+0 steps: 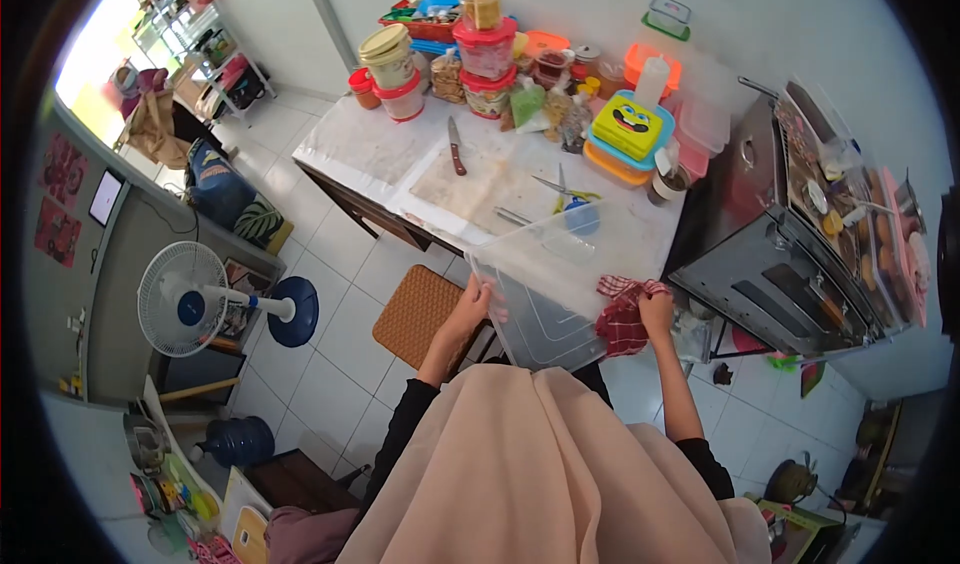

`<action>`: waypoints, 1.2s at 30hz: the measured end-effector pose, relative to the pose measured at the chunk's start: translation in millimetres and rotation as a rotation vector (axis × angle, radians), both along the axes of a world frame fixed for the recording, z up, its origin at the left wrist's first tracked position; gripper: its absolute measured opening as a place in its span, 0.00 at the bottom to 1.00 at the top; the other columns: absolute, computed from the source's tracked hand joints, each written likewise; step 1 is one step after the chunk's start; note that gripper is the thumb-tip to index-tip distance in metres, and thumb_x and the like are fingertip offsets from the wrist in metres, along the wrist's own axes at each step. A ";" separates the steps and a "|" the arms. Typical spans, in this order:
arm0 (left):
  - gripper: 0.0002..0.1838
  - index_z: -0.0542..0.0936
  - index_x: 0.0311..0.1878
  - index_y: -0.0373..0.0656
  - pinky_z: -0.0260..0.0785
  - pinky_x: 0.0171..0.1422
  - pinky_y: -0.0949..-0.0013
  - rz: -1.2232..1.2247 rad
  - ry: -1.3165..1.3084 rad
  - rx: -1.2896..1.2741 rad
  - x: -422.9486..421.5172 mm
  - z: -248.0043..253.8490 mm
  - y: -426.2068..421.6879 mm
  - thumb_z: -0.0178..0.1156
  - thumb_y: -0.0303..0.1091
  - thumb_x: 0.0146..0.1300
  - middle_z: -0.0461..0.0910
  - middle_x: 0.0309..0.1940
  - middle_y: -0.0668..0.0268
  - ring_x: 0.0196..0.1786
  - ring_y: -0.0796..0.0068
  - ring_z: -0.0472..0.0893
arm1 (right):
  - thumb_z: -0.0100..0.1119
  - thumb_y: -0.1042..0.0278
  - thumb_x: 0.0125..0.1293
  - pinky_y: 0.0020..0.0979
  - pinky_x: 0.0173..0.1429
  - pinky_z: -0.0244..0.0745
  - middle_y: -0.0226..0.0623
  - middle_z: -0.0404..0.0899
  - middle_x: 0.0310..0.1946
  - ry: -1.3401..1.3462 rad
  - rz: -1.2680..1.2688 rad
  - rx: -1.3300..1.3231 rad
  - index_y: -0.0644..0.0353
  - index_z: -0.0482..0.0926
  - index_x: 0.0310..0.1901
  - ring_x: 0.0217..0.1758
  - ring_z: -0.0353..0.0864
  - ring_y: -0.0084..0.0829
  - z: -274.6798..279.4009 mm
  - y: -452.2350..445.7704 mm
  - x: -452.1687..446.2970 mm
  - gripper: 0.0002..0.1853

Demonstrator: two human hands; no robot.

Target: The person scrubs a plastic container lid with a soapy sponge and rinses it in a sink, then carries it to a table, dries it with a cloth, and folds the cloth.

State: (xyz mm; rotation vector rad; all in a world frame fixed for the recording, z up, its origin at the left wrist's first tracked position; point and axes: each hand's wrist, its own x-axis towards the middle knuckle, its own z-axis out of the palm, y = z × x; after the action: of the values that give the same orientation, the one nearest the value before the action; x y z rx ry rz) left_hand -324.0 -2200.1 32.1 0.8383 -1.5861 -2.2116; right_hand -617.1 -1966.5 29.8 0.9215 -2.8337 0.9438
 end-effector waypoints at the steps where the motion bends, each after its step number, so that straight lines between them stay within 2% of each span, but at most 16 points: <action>1: 0.13 0.56 0.55 0.42 0.77 0.35 0.61 0.007 0.002 0.009 0.7 0.4 0.7 0.38 0.35 0.71 0.70 0.38 0.54 0.30 0.60 0.79 | 0.57 0.68 0.50 0.46 0.39 0.71 0.54 0.77 0.27 -0.032 -0.009 0.006 0.65 0.77 0.27 0.34 0.77 0.54 -2.2 6.0 2.2 0.09; 4: 0.13 0.56 0.54 0.42 0.77 0.35 0.61 0.010 0.019 0.013 0.8 0.9 1.7 0.38 0.36 0.71 0.70 0.38 0.54 0.30 0.60 0.79 | 0.56 0.66 0.49 0.46 0.39 0.70 0.55 0.77 0.26 -0.161 -0.144 -0.064 0.67 0.76 0.26 0.34 0.76 0.56 -10.3 15.7 14.6 0.10; 5: 0.12 0.56 0.53 0.41 0.77 0.35 0.61 0.014 0.032 0.007 0.8 0.6 2.6 0.37 0.36 0.72 0.70 0.38 0.54 0.29 0.60 0.80 | 0.55 0.66 0.50 0.45 0.40 0.70 0.56 0.77 0.26 -0.152 -0.121 -0.034 0.68 0.77 0.26 0.34 0.77 0.56 -39.0 19.8 4.4 0.11; 9: 0.12 0.56 0.53 0.42 0.77 0.34 0.62 0.002 0.024 -0.008 0.0 -0.6 2.2 0.37 0.35 0.72 0.70 0.38 0.55 0.28 0.60 0.80 | 0.54 0.67 0.50 0.44 0.41 0.70 0.58 0.77 0.28 -0.314 -0.200 -0.015 0.69 0.78 0.28 0.36 0.78 0.55 -8.0 18.8 28.5 0.11; 12: 0.11 0.56 0.53 0.42 0.78 0.33 0.63 0.020 0.010 -0.010 -1.1 7.3 5.8 0.36 0.35 0.72 0.70 0.38 0.55 0.28 0.61 0.80 | 0.53 0.67 0.51 0.44 0.42 0.71 0.58 0.77 0.30 -0.403 -0.121 -0.087 0.68 0.78 0.30 0.37 0.78 0.54 3.9 17.7 45.7 0.12; 16: 0.11 0.56 0.52 0.43 0.78 0.33 0.62 0.023 0.002 0.012 -2.2 17.1 7.9 0.37 0.35 0.71 0.70 0.38 0.55 0.28 0.61 0.79 | 0.53 0.67 0.51 0.43 0.42 0.71 0.57 0.77 0.29 -0.383 0.014 -0.025 0.68 0.77 0.29 0.37 0.78 0.53 -3.4 20.7 71.4 0.11; 20: 0.11 0.56 0.52 0.43 0.78 0.33 0.63 0.018 -0.035 0.008 -2.2 23.8 8.0 0.37 0.35 0.71 0.69 0.39 0.56 0.29 0.61 0.79 | 0.54 0.69 0.50 0.44 0.41 0.70 0.56 0.76 0.26 -0.470 0.269 -0.082 0.68 0.75 0.27 0.35 0.77 0.54 5.2 19.4 107.0 0.09; 21: 0.11 0.56 0.52 0.43 0.78 0.33 0.63 0.021 -0.038 0.009 -1.9 24.8 7.6 0.37 0.35 0.71 0.69 0.39 0.56 0.29 0.61 0.79 | 0.54 0.70 0.50 0.44 0.40 0.70 0.55 0.76 0.26 -0.518 0.373 -0.076 0.68 0.75 0.27 0.34 0.76 0.55 9.1 17.5 116.0 0.08; 24: 0.11 0.56 0.52 0.44 0.79 0.33 0.62 0.017 -0.051 0.023 -0.5 28.0 5.7 0.37 0.36 0.71 0.69 0.40 0.57 0.29 0.61 0.79 | 0.55 0.71 0.49 0.44 0.41 0.69 0.55 0.76 0.27 -0.444 0.417 -0.054 0.67 0.73 0.30 0.35 0.76 0.55 48.8 9.8 153.9 0.09; 25: 0.12 0.56 0.53 0.44 0.79 0.33 0.62 0.008 -0.064 0.013 -0.5 29.6 4.6 0.38 0.36 0.71 0.69 0.40 0.57 0.29 0.61 0.79 | 0.56 0.71 0.48 0.44 0.42 0.68 0.53 0.76 0.29 -0.409 0.466 0.163 0.66 0.72 0.33 0.37 0.75 0.54 36.2 13.7 157.9 0.11; 26: 0.12 0.56 0.53 0.44 0.79 0.33 0.62 -0.003 -0.076 0.004 0.2 31.3 3.8 0.38 0.37 0.71 0.69 0.41 0.57 0.29 0.60 0.79 | 0.56 0.71 0.48 0.44 0.42 0.68 0.53 0.76 0.29 -0.414 0.471 0.164 0.66 0.72 0.33 0.37 0.75 0.54 34.5 12.1 160.1 0.11; 31: 0.13 0.55 0.54 0.44 0.80 0.33 0.61 -0.032 -0.116 -0.004 2.8 29.5 -1.3 0.38 0.37 0.71 0.69 0.41 0.55 0.30 0.59 0.79 | 0.56 0.72 0.48 0.45 0.43 0.67 0.52 0.76 0.34 -0.420 0.823 0.040 0.64 0.72 0.34 0.41 0.74 0.53 24.5 -3.9 168.5 0.10; 32: 0.13 0.55 0.54 0.44 0.80 0.32 0.61 -0.038 -0.120 -0.002 3.5 29.4 -1.5 0.38 0.37 0.71 0.69 0.41 0.55 0.30 0.58 0.79 | 0.56 0.72 0.48 0.45 0.43 0.67 0.52 0.76 0.34 -0.421 0.826 0.041 0.64 0.72 0.34 0.41 0.74 0.53 22.4 -3.7 169.1 0.10; 34: 0.13 0.55 0.53 0.44 0.80 0.32 0.61 -0.041 -0.118 0.010 3.9 30.7 -1.0 0.38 0.38 0.71 0.69 0.41 0.54 0.30 0.58 0.79 | 0.56 0.67 0.51 0.40 0.54 0.65 0.51 0.74 0.43 -0.718 0.890 0.020 0.64 0.72 0.41 0.49 0.71 0.49 38.3 -10.9 171.7 0.16; 36: 0.13 0.55 0.53 0.44 0.80 0.32 0.61 -0.040 -0.114 0.020 3.8 32.2 -0.5 0.38 0.38 0.71 0.69 0.41 0.54 0.30 0.58 0.79 | 0.55 0.69 0.51 0.42 0.55 0.63 0.50 0.74 0.45 -0.636 0.979 -0.038 0.64 0.73 0.40 0.52 0.70 0.48 41.4 -26.4 172.8 0.14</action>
State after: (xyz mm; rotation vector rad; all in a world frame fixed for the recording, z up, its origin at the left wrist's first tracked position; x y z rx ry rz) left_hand -320.2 -2200.7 64.2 0.9625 -1.6482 -2.2471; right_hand -444.3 -1992.8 71.2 2.4837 -2.6682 1.5577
